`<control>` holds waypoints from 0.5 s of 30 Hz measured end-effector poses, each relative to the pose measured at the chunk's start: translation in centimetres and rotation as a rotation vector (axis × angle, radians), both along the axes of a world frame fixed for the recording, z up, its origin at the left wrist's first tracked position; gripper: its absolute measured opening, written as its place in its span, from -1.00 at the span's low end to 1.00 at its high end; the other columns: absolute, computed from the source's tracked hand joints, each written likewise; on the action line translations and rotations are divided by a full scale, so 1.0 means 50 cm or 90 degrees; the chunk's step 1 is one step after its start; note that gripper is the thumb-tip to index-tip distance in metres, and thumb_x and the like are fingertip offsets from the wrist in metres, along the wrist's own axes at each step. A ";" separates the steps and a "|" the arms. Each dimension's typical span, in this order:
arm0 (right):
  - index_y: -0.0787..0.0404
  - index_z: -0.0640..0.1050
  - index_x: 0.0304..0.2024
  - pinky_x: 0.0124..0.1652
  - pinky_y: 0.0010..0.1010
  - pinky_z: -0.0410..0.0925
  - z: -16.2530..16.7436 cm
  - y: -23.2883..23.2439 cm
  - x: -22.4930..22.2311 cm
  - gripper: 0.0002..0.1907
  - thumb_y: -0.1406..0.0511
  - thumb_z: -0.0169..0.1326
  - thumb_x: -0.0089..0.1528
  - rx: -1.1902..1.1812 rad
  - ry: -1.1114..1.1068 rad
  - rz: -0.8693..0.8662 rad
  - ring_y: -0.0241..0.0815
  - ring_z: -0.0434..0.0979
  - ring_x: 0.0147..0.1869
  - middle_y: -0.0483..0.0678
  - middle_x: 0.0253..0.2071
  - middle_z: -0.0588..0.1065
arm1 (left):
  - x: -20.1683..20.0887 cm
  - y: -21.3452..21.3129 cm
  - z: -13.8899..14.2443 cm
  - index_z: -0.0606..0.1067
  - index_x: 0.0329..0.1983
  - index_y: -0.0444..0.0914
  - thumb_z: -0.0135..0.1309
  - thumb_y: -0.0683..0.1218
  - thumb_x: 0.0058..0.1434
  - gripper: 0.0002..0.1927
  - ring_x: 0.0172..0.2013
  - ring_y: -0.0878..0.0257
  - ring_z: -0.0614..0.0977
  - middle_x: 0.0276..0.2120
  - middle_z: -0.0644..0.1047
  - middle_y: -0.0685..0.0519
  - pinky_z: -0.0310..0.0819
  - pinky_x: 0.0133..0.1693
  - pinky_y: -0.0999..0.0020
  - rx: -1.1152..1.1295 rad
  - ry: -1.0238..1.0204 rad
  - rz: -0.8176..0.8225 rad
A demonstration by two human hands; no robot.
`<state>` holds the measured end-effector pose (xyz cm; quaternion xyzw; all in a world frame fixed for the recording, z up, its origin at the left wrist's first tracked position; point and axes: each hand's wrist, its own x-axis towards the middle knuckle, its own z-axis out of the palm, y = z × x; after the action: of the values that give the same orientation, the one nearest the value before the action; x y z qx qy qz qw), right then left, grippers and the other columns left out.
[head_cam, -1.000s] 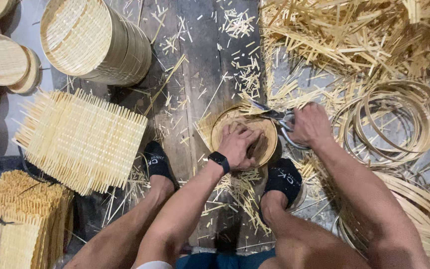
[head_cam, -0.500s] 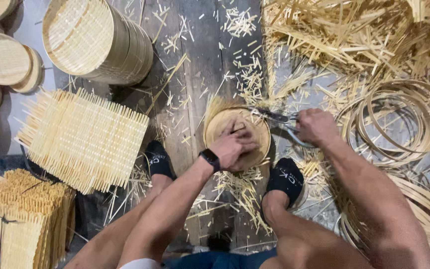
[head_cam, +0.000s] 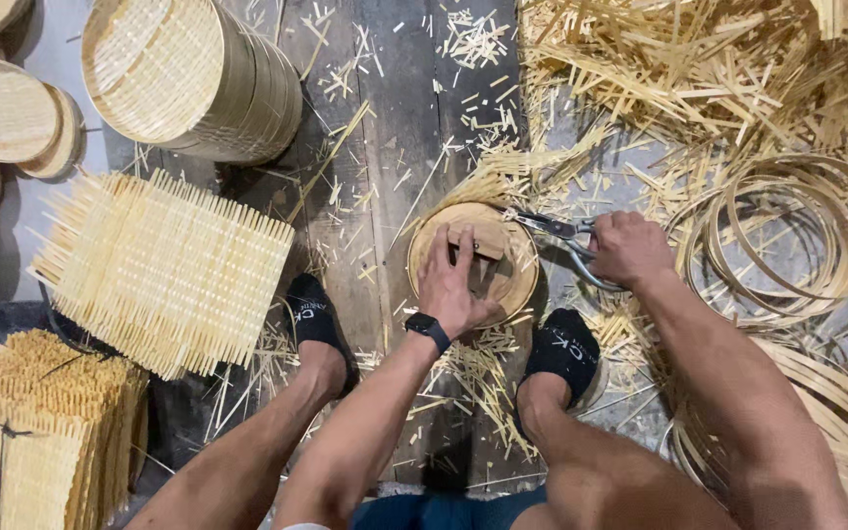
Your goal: The person sits on the floor assembling bamboo steamer trays. They trim protruding bamboo strips from a woven mat with scissors, press the woven mat into a round bamboo rim, tap and seat the mat with a wooden block, and set finished trays aside with stacks of completed pieces nearby.
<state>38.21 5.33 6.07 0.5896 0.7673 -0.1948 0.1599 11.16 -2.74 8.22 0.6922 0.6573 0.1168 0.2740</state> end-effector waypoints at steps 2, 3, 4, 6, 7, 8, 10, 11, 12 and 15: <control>0.30 0.47 0.01 0.05 -0.18 0.40 -0.013 0.002 0.007 -0.42 -0.07 -0.05 0.26 -0.044 -0.081 0.033 0.02 0.48 0.03 0.15 -0.06 0.49 | -0.008 0.007 0.007 0.03 0.51 -0.10 0.44 0.10 -0.30 0.29 0.36 -0.34 0.20 0.42 0.04 -0.39 0.11 0.28 -0.23 -0.049 0.011 -0.041; 0.32 0.44 0.02 0.06 -0.22 0.40 -0.021 0.001 0.009 -0.34 -0.13 -0.06 0.26 -0.061 -0.122 0.048 -0.01 0.49 0.00 0.14 -0.09 0.49 | -0.013 0.012 0.009 0.03 0.52 -0.07 0.44 0.09 -0.26 0.27 0.36 -0.34 0.21 0.43 0.03 -0.39 0.11 0.28 -0.24 -0.071 0.022 -0.079; 0.32 0.46 -0.01 0.04 -0.21 0.40 -0.029 0.001 0.013 -0.37 -0.11 -0.07 0.27 -0.040 -0.116 0.051 -0.02 0.49 -0.01 0.14 -0.11 0.49 | -0.017 0.016 0.011 0.04 0.54 -0.05 0.45 0.08 -0.21 0.25 0.35 -0.33 0.22 0.44 0.01 -0.39 0.11 0.28 -0.25 -0.096 0.033 -0.117; 0.31 0.49 -0.07 0.02 -0.18 0.41 -0.041 -0.002 0.020 -0.43 -0.08 -0.10 0.31 -0.001 -0.102 0.059 -0.04 0.48 -0.04 0.14 -0.14 0.50 | -0.027 0.023 0.012 0.06 0.52 -0.05 0.47 0.05 -0.24 0.25 0.35 -0.32 0.25 0.46 0.02 -0.34 0.12 0.27 -0.28 -0.049 0.012 -0.143; 0.30 0.50 -0.07 -0.04 -0.19 0.43 -0.044 -0.005 0.023 -0.48 -0.04 -0.10 0.32 0.017 -0.094 0.072 -0.05 0.48 -0.06 0.13 -0.14 0.49 | -0.032 0.024 0.013 0.07 0.51 -0.05 0.48 0.04 -0.26 0.25 0.35 -0.31 0.26 0.46 0.03 -0.31 0.12 0.26 -0.30 -0.024 0.000 -0.158; 0.28 0.50 -0.07 -0.11 -0.21 0.45 -0.046 -0.005 0.025 -0.53 0.01 -0.10 0.33 0.038 -0.087 0.083 -0.07 0.48 -0.07 0.12 -0.15 0.49 | -0.035 0.027 0.012 0.07 0.50 -0.01 0.50 0.02 -0.31 0.27 0.35 -0.27 0.27 0.45 0.04 -0.27 0.13 0.24 -0.31 -0.027 0.000 -0.178; 0.25 0.50 -0.10 -0.16 -0.21 0.46 -0.043 -0.006 0.023 -0.55 0.01 -0.05 0.27 0.056 -0.070 0.081 -0.08 0.47 -0.08 0.09 -0.15 0.49 | -0.040 0.030 0.012 0.09 0.47 0.05 0.53 -0.01 -0.41 0.32 0.36 -0.20 0.29 0.44 0.07 -0.19 0.13 0.19 -0.33 -0.040 -0.002 -0.214; 0.23 0.50 -0.12 -0.14 -0.20 0.44 -0.038 -0.007 0.021 -0.52 -0.03 0.00 0.20 0.059 -0.059 0.067 -0.07 0.47 -0.08 0.07 -0.16 0.49 | -0.042 0.032 0.012 0.08 0.49 0.06 0.50 -0.04 -0.41 0.32 0.37 -0.23 0.28 0.45 0.06 -0.19 0.17 0.22 -0.28 -0.042 -0.024 -0.213; 0.22 0.51 -0.14 -0.13 -0.19 0.43 -0.033 -0.005 0.016 -0.48 -0.07 0.05 0.13 0.062 -0.048 0.053 -0.07 0.46 -0.07 0.05 -0.16 0.49 | -0.043 0.035 0.013 0.07 0.51 0.07 0.47 -0.08 -0.40 0.33 0.37 -0.26 0.28 0.47 0.06 -0.19 0.21 0.26 -0.22 -0.044 -0.046 -0.211; 0.19 0.54 -0.14 -0.08 -0.30 0.49 -0.013 0.003 -0.004 -0.56 -0.02 -0.09 0.35 -0.076 -0.173 0.067 -0.13 0.56 -0.06 -0.01 -0.13 0.55 | -0.048 0.048 0.018 0.05 0.54 0.11 0.44 -0.14 -0.41 0.36 0.38 -0.26 0.26 0.50 0.03 -0.15 0.21 0.30 -0.13 -0.096 -0.041 -0.273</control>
<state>38.02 5.48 5.42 0.5589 0.7555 -0.1499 0.3071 8.77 -0.32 9.12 0.7899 0.4927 0.0284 0.3640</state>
